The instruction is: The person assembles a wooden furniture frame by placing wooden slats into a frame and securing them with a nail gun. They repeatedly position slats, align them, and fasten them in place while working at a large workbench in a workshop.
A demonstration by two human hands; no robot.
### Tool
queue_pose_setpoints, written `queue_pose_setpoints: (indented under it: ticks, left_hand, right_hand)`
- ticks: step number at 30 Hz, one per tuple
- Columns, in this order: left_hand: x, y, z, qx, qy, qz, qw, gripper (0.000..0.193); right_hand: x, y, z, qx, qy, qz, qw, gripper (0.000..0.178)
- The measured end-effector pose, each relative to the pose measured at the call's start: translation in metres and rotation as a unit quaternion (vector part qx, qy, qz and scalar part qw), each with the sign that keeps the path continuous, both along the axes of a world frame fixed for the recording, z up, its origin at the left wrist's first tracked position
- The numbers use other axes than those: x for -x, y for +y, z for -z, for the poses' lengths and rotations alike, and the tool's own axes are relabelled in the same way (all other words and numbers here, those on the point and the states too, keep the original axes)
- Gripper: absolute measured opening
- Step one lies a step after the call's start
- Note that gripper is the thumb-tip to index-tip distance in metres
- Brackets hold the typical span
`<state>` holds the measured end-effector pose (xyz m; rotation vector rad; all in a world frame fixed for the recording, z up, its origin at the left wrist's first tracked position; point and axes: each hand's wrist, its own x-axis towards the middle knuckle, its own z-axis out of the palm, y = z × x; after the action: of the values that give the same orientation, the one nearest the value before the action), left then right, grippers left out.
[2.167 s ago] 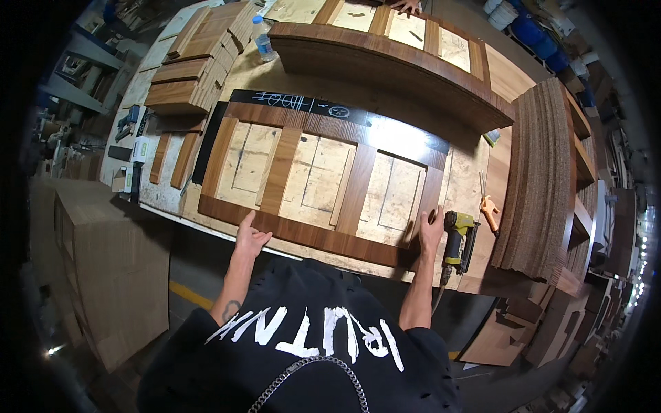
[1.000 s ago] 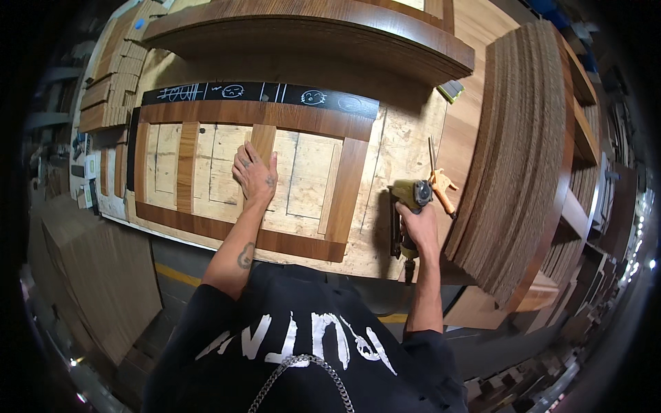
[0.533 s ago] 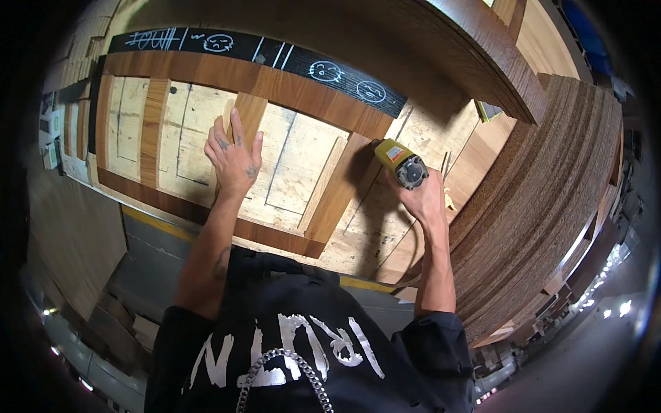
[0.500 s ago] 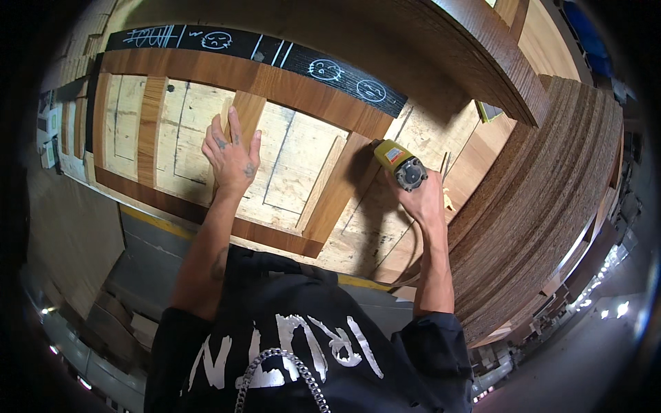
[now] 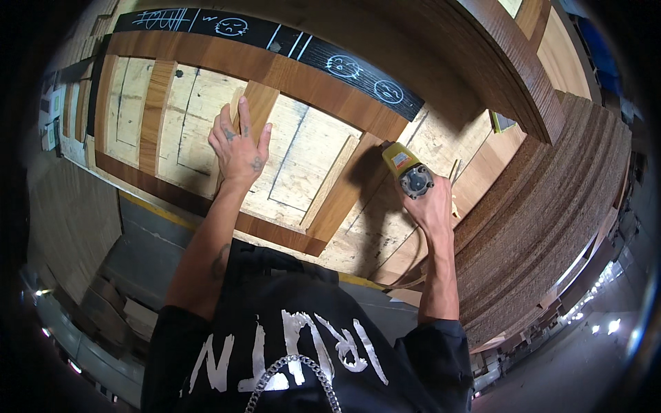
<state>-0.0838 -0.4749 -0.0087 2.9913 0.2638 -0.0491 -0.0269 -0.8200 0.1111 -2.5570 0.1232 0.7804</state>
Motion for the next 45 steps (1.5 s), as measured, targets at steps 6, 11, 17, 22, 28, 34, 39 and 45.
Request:
queue_pose_setpoints:
  ticks: [6, 11, 17, 22, 28, 34, 39, 45]
  left_hand:
    - [0.002, 0.001, 0.001, -0.003, -0.013, -0.002, 1.0, 0.075]
    - [0.001, 0.002, 0.002, 0.0, -0.001, 0.002, 1.0, 0.075]
    - [0.002, 0.003, 0.004, 0.005, 0.001, -0.011, 1.0, 0.074]
    - [0.002, 0.004, 0.012, 0.013, -0.035, -0.009, 0.999, 0.076]
    - [0.004, 0.006, 0.019, 0.002, -0.069, 0.002, 0.998, 0.076]
    - [0.006, 0.001, 0.001, 0.0, -0.053, -0.014, 0.998, 0.077]
    - [0.006, 0.003, -0.002, 0.03, -0.033, -0.025, 0.999, 0.077]
    - [0.005, 0.003, 0.01, 0.017, -0.054, -0.024, 0.998, 0.077]
  right_hand:
    - [-0.008, 0.018, -0.001, -0.011, -0.005, -0.026, 1.0, 0.028]
    - [0.0, 0.023, -0.001, 0.0, -0.032, -0.03, 0.999, 0.027]
    - [0.069, 0.002, -0.002, -0.04, -0.021, -0.009, 0.999, 0.031]
    - [0.175, 0.013, -0.017, -0.084, 0.065, 0.043, 0.993, 0.038]
    - [0.24, 0.034, -0.01, -0.1, 0.073, 0.019, 0.992, 0.036]
    - [0.253, 0.04, -0.003, -0.068, 0.073, -0.011, 0.995, 0.031]
    - [0.25, 0.048, -0.007, -0.044, 0.084, -0.02, 0.995, 0.033]
    - [0.247, 0.05, -0.01, -0.055, 0.058, -0.024, 0.996, 0.027]
